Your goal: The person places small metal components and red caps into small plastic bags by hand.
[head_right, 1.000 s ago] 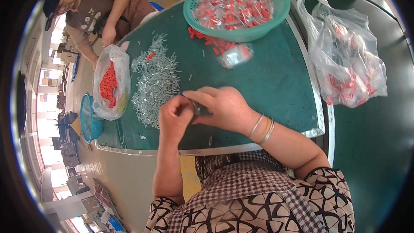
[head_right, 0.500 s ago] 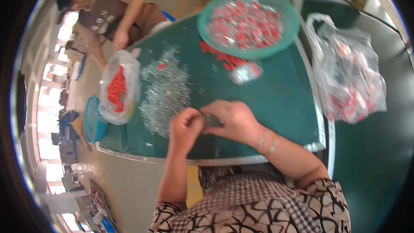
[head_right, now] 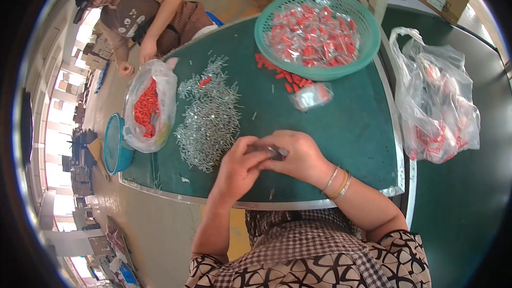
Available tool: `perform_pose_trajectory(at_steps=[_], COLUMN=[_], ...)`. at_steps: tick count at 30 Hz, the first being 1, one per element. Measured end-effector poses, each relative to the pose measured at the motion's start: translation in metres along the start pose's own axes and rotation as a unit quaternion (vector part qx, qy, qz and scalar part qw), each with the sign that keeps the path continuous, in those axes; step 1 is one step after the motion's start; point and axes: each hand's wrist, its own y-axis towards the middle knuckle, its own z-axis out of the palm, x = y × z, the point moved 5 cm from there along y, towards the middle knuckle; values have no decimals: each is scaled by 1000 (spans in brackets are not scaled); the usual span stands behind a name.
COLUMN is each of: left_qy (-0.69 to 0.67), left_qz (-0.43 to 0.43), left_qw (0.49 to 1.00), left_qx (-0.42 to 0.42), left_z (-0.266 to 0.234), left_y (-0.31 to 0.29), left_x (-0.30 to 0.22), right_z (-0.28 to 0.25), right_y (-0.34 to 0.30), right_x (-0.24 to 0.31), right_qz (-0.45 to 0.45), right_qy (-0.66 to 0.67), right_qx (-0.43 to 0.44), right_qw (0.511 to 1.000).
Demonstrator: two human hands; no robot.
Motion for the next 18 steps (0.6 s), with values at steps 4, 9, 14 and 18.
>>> perform_pose_trajectory(at_steps=[4,9,14,18], left_qy=[5,-12,-1,-4], left_qz=[45,69,64,61], left_qw=[998,996,997,997], left_qx=[-40,-55,-36,-37], left_z=[1,-5,-9,-9], left_y=[-4,-3,-2,-1], left_x=[3,9,8,5], right_z=[1,1,3,4], right_y=[-2,1,5,5], right_x=[8,7,7,5], right_qz=[9,-39,-20,1], right_qy=[19,-2,-5,27], right_qx=[16,-3,22,22], right_qw=[1000,999,1000,999])
